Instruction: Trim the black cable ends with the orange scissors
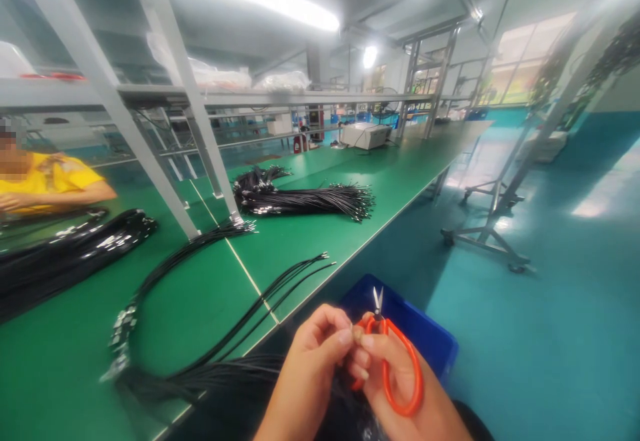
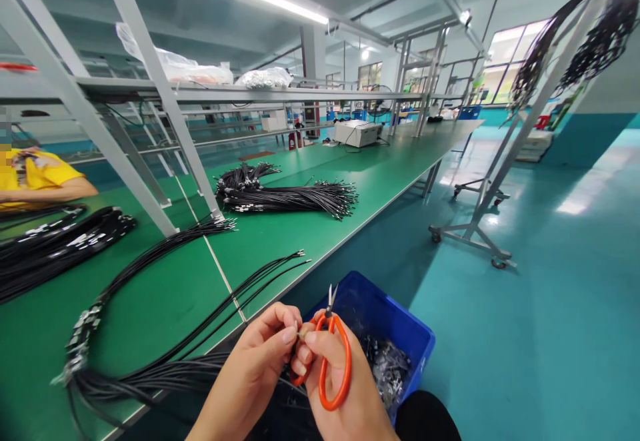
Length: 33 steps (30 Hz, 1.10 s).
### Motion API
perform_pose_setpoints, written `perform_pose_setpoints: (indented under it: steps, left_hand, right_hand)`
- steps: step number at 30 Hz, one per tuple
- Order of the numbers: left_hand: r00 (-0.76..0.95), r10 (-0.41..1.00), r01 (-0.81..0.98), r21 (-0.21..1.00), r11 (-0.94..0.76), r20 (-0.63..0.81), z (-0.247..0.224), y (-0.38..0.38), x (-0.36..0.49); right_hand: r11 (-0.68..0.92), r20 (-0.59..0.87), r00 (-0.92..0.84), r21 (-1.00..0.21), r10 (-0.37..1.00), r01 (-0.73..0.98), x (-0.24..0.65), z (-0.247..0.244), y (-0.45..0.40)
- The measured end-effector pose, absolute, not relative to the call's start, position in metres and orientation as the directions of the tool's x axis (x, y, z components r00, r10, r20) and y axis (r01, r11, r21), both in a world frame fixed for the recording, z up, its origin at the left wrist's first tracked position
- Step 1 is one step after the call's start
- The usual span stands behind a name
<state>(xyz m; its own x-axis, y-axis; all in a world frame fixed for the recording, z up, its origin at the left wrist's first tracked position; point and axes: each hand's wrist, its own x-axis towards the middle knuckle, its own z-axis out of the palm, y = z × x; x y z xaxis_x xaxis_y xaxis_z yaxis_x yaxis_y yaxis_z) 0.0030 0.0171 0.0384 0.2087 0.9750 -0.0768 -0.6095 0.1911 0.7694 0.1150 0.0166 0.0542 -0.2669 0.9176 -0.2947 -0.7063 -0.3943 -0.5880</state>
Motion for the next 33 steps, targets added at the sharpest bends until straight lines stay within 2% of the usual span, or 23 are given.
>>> perform_pose_setpoints:
  steps: [5,8,10,12,14,15,18,21,23,26,28,31,33]
  left_hand:
    - [0.211,0.972,-0.639,0.739,0.214,-0.1,0.039,0.017,-0.001]
    - [0.138,0.986,-0.573,0.804,0.16,-0.098,0.039,0.016,-0.007]
    - [-0.014,1.0,-0.396,0.918,0.004,-0.011,0.039,0.015,-0.011]
    - [-0.135,0.972,-0.049,0.978,-0.202,0.193,0.04,0.012,-0.014]
    - [-0.132,0.911,0.307,0.89,-0.337,0.391,0.041,0.01,-0.016]
    - [-0.109,0.889,0.42,0.832,-0.364,0.444,0.041,0.009,-0.016]
    - [-0.101,0.865,0.539,0.758,-0.367,0.491,0.038,0.008,-0.019]
    - [-0.16,0.853,0.549,0.763,-0.342,0.497,0.037,0.008,-0.024]
    - [-0.169,0.882,0.479,0.819,-0.317,0.44,0.039,0.007,-0.024]
    - [-0.083,0.971,0.209,0.956,-0.204,0.225,0.041,0.005,-0.018]
    - [-0.034,0.992,0.037,0.992,-0.123,0.124,0.041,0.004,-0.013]
    - [0.004,0.996,-0.047,0.995,-0.087,0.087,0.036,0.006,-0.013]
    - [0.023,0.998,-0.031,0.998,-0.061,0.062,0.033,0.008,-0.016]
  right_hand:
    - [-0.413,-0.285,-0.303,-0.519,0.909,-0.748,0.114,0.044,0.017]
    - [-0.445,-0.327,-0.312,-0.51,0.892,-0.736,0.113,0.039,0.018]
    - [-0.437,-0.325,-0.307,-0.488,0.895,-0.756,0.113,0.038,0.018]
    - [-0.432,-0.316,-0.31,-0.465,0.896,-0.773,0.113,0.04,0.019]
    - [-0.437,-0.315,-0.318,-0.466,0.894,-0.769,0.112,0.041,0.019]
    - [-0.443,-0.313,-0.325,-0.471,0.893,-0.763,0.111,0.042,0.019]
    - [-0.446,-0.289,-0.344,-0.471,0.893,-0.761,0.11,0.043,0.019]
    - [-0.429,-0.295,-0.323,-0.451,0.899,-0.783,0.109,0.043,0.019]
    - [-0.421,-0.318,-0.297,-0.462,0.9,-0.781,0.108,0.044,0.02]
    - [-0.419,-0.327,-0.276,-0.546,0.904,-0.725,0.106,0.049,0.02]
    - [-0.394,-0.299,-0.261,-0.606,0.918,-0.691,0.105,0.052,0.02]
    - [-0.269,-0.215,-0.164,-0.702,0.963,-0.66,0.105,0.053,0.017]
    - [-0.09,-0.135,0.036,-0.816,0.99,-0.571,0.104,0.049,0.015]
